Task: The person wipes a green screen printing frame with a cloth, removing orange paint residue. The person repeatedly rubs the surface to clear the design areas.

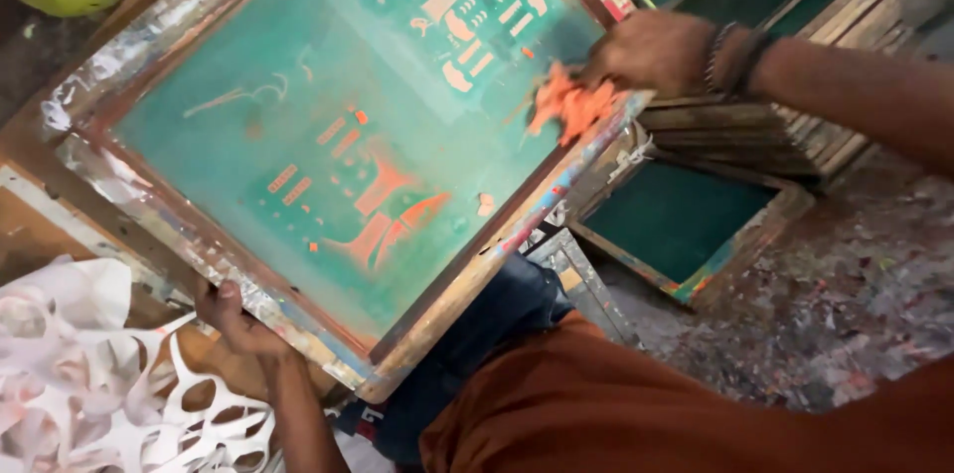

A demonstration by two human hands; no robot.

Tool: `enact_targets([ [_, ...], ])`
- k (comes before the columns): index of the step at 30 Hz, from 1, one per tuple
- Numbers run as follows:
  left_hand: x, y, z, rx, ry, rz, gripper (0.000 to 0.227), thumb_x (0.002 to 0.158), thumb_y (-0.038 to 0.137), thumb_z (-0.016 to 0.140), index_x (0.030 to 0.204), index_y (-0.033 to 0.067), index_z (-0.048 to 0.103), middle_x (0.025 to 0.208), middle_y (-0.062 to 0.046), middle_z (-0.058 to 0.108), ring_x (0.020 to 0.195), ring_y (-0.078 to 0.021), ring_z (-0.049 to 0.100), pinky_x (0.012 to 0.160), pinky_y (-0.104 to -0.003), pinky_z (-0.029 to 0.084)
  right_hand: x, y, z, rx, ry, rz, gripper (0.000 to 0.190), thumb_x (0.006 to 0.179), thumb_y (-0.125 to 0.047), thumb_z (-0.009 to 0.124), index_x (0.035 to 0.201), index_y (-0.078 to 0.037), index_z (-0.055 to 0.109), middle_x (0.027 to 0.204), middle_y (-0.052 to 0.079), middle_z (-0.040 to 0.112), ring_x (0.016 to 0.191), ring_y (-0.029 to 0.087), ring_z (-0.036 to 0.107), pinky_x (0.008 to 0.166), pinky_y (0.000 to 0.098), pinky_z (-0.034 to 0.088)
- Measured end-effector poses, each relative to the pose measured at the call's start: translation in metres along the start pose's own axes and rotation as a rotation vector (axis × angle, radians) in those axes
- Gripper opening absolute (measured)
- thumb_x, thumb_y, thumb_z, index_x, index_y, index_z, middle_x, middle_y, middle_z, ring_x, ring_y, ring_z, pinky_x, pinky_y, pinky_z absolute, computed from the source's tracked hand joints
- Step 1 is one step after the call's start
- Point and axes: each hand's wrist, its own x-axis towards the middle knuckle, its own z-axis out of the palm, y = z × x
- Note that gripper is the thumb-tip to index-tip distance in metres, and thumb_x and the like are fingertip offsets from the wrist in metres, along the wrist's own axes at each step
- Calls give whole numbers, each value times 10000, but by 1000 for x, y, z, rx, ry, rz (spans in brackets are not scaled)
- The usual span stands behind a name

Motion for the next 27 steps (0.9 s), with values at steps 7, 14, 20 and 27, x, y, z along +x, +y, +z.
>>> enact_targets([
  [7,-5,22,52,595,-161,545,383,1081,184,506,1424,16,470,1509,-232,476,1379,-324,535,1190,-486,493,52,-59,14,339,-70,-184,198,930,-188,589,1044,-57,685,1063,162,720,993,334,691,837,449,563],
  [14,-24,40,8,343,-11,-177,682,981,224,541,1585,-53,387,1547,-223,477,1390,-331,503,1213,-434,405,134,-130,2,340,-61,-422,251,917,-153,575,1164,-111,596,1068,86,676,1013,317,670,829,460,540],
  [20,-21,41,24,395,102,-260,748,901,165,529,1590,-71,359,1572,-256,457,1417,-356,487,1227,-432,368,39,-30,-17,55,-302,-229,356,840,-150,566,1179,-94,657,1284,78,633,1103,293,623,879,408,550],
  [27,-22,-10,-3,682,-162,765,345,1036,124,445,1365,38,507,1457,-202,490,1324,-339,538,1145,-497,471,23,-44,12,-150,-301,-106,328,879,-241,569,1184,-179,672,1274,37,658,1213,242,613,991,382,534],
])
